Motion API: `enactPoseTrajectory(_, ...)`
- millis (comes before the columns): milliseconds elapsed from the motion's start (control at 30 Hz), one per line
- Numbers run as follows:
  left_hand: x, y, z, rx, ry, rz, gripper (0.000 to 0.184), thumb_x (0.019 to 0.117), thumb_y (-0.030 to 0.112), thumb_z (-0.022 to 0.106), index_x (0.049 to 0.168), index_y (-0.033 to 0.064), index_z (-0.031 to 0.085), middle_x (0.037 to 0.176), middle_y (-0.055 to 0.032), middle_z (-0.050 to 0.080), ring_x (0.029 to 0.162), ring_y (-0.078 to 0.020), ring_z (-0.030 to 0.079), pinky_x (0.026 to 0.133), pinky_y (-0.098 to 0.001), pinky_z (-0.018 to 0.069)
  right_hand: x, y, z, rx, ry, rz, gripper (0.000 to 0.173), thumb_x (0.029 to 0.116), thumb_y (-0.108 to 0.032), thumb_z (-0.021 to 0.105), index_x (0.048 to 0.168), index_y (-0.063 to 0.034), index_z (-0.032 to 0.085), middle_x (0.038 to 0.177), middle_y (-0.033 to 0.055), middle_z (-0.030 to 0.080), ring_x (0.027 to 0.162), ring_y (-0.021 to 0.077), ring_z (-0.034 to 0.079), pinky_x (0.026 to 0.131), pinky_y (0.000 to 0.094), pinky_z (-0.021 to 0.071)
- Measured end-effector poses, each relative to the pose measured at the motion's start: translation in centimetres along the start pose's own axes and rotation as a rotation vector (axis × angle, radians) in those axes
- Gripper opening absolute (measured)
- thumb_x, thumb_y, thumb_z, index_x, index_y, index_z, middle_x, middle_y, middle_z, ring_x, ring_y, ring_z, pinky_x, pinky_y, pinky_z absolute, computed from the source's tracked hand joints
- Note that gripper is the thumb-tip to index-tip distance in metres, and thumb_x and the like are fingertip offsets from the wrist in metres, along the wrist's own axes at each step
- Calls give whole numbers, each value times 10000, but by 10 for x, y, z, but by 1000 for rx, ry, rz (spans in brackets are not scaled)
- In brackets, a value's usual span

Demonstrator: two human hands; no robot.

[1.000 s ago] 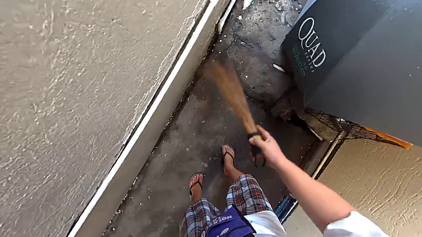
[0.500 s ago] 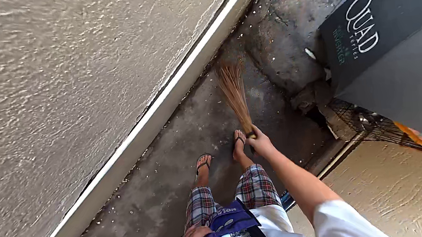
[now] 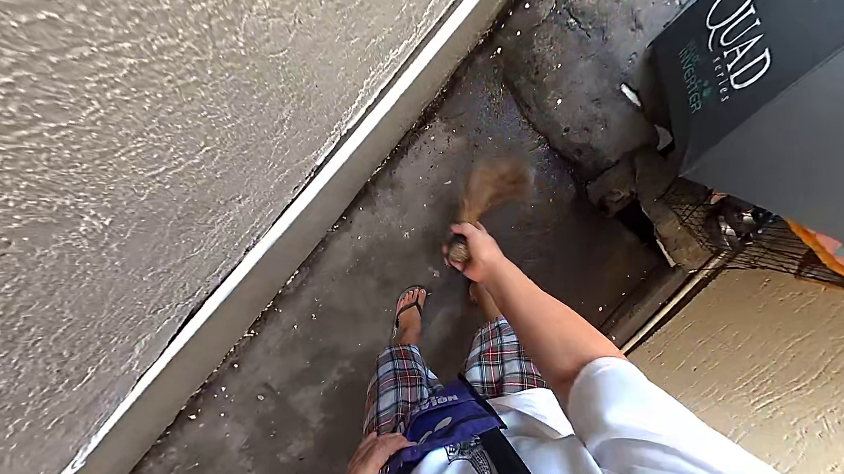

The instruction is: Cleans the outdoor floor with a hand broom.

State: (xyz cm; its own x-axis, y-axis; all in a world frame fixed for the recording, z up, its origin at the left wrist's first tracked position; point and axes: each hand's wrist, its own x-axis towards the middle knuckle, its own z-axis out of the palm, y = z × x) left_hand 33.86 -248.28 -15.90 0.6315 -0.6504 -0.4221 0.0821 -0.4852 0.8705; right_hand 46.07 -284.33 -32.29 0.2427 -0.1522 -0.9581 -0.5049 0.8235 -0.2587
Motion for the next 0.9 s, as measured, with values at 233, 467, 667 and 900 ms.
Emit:
enactPoseTrajectory(233, 8, 22, 6, -64, 46, -7, 227, 1040, 115, 533, 1164, 26, 701, 1127, -107, 741, 1133, -149, 671, 1121, -400, 442, -123, 18, -14, -12, -223, -6, 700, 1051, -295, 492, 1625, -275, 92, 910, 145, 630, 687, 268, 666, 613, 423, 601)
enactPoseTrajectory(467, 34, 23, 27, -13, 31, 51, 239, 1041, 127, 520, 1166, 70, 715, 1134, -81, 748, 1126, -154, 685, 1126, -415, 444, -125, 1, -53, -184, -247, 429, 287, 1030, -252, 544, 1243, -59, 547, 837, 120, 649, 646, 196, 651, 581, 313, 577)
enactPoseTrajectory(667, 42, 37, 38, 62, 53, 33, 217, 1020, 113, 540, 1128, 64, 721, 1096, -78, 755, 1090, -143, 694, 1110, -381, 452, -23, -138, -101, -560, -34, 148, 306, 977, -265, 616, 1222, -82, 618, 847, 86, 646, 639, 169, 618, 559, 313, 540)
enactPoseTrajectory(900, 81, 49, 57, 36, -46, 74, 218, 1000, 80, 549, 1118, 31, 725, 1087, -108, 757, 1082, -189, 705, 1102, -417, 457, -89, -168, -160, -788, -59, -101, 628, 953, -321, 655, 1534, -238, 434, 997, 149, 661, 636, 229, 618, 561, 400, 551)
